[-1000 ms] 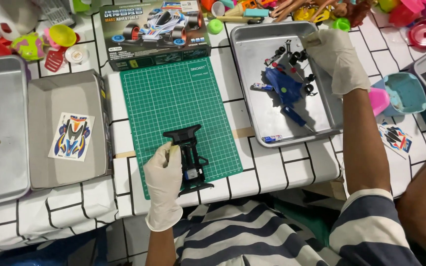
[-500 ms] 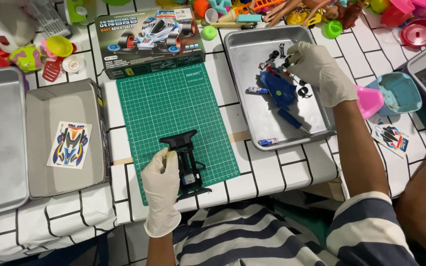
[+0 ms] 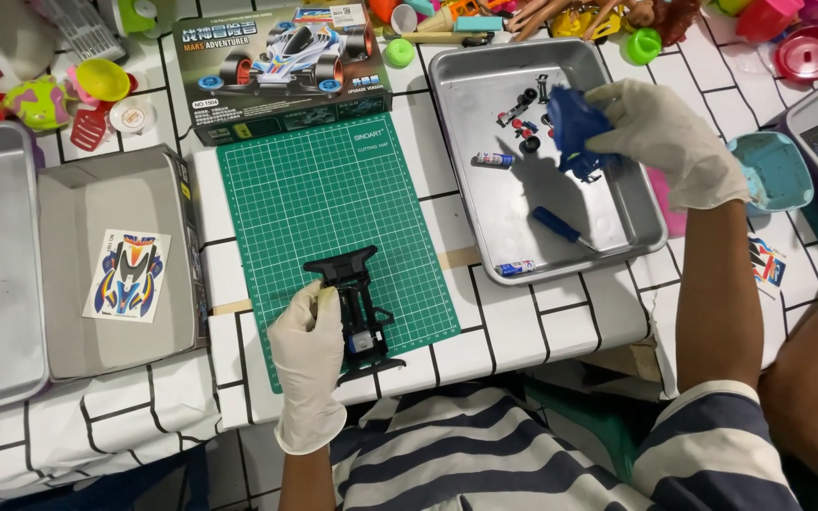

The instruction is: Assembling a mini 4WD toy car by installing small metal terminals and plastic gears into the chassis.

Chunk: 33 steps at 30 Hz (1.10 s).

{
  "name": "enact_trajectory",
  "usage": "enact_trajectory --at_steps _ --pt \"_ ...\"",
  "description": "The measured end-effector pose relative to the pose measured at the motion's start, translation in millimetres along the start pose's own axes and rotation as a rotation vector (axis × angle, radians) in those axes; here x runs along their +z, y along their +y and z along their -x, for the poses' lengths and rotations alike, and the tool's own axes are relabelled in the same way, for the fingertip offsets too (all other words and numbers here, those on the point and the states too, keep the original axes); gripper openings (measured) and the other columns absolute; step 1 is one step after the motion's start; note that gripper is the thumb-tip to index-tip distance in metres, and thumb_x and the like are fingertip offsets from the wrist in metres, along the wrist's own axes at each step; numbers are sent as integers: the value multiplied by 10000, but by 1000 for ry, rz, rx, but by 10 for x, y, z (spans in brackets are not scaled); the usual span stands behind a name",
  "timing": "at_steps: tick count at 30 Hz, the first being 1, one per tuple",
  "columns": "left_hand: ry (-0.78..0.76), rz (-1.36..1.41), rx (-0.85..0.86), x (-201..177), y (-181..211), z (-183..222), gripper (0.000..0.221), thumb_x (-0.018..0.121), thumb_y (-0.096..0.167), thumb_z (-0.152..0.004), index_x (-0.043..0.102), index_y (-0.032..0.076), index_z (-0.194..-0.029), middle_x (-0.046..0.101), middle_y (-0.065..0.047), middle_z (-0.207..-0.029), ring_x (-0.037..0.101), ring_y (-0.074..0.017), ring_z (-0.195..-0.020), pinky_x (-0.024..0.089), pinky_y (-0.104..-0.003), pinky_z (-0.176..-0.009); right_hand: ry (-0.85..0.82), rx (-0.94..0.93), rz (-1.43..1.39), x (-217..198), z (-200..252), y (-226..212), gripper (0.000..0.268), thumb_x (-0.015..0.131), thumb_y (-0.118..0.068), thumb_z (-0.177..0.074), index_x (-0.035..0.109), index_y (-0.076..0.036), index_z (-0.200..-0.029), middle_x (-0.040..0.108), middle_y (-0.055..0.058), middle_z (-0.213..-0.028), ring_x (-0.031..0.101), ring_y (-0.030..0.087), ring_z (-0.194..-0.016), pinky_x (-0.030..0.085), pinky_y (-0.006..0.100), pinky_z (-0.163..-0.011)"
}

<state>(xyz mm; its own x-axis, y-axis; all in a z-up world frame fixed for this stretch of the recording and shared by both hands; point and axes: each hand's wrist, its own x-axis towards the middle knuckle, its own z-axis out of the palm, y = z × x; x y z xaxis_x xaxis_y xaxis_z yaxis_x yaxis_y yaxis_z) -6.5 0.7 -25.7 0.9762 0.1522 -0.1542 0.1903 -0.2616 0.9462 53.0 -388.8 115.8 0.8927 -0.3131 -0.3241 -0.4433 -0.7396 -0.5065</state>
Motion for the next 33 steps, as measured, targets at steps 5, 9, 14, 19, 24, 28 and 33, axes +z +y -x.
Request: enact_trajectory --at_steps 5,9,14,19,24,28,33 --pt "4 -35 31 3 -50 -15 161 666 173 -981 745 33 -965 273 72 -578 264 -79 -555 442 -246 -657 188 -61 -151 -105 -128 503 496 757 -33 -894 598 -36 -1364 687 94 -996 665 217 -905 560 338 -865" --pt "0 -41 32 6 -33 -10 163 664 176 -983 752 39 -993 279 74 -585 269 -76 -556 341 -260 -567 197 60 -114 -63 -66 345 576 754 -14 -880 590 -76 -1429 649 111 -1057 636 247 -959 539 367 -901" --pt "1 -42 30 12 -31 -12 172 663 175 -982 750 28 -1003 277 71 -580 264 -77 -549 389 -251 -596 32 86 -112 10 -1 194 459 677 23 -901 619 -112 -1336 634 123 -1195 631 260 -1049 573 364 -845" --pt "9 -45 50 18 -65 -16 216 661 172 -991 674 54 -811 236 70 -588 236 -85 -566 464 -249 -691 -214 115 179 155 -69 186 473 702 -96 -897 623 -150 -1360 719 86 -1252 679 261 -1100 527 399 -954" --pt "15 -29 129 19 -19 -3 453 644 138 -993 407 123 -607 217 66 -556 208 -88 -541 579 -289 -872 85 -108 12 477 -460 284 318 610 -27 -904 687 -90 -1206 710 62 -1119 666 211 -1010 548 311 -952" --pt "30 -37 133 23 -78 -11 393 662 144 -995 507 92 -637 214 65 -561 212 -88 -544 555 -273 -788 87 -162 -32 810 -868 413 358 616 -17 -891 704 -126 -1220 700 -16 -992 652 118 -881 551 239 -844" --pt "0 -4 51 3 -7 11 218 658 182 -1003 669 68 -817 298 73 -587 274 -73 -569 455 -237 -666 56 57 -63 914 -928 258 297 595 -44 -901 667 -127 -1177 655 23 -995 628 193 -853 605 427 -439"
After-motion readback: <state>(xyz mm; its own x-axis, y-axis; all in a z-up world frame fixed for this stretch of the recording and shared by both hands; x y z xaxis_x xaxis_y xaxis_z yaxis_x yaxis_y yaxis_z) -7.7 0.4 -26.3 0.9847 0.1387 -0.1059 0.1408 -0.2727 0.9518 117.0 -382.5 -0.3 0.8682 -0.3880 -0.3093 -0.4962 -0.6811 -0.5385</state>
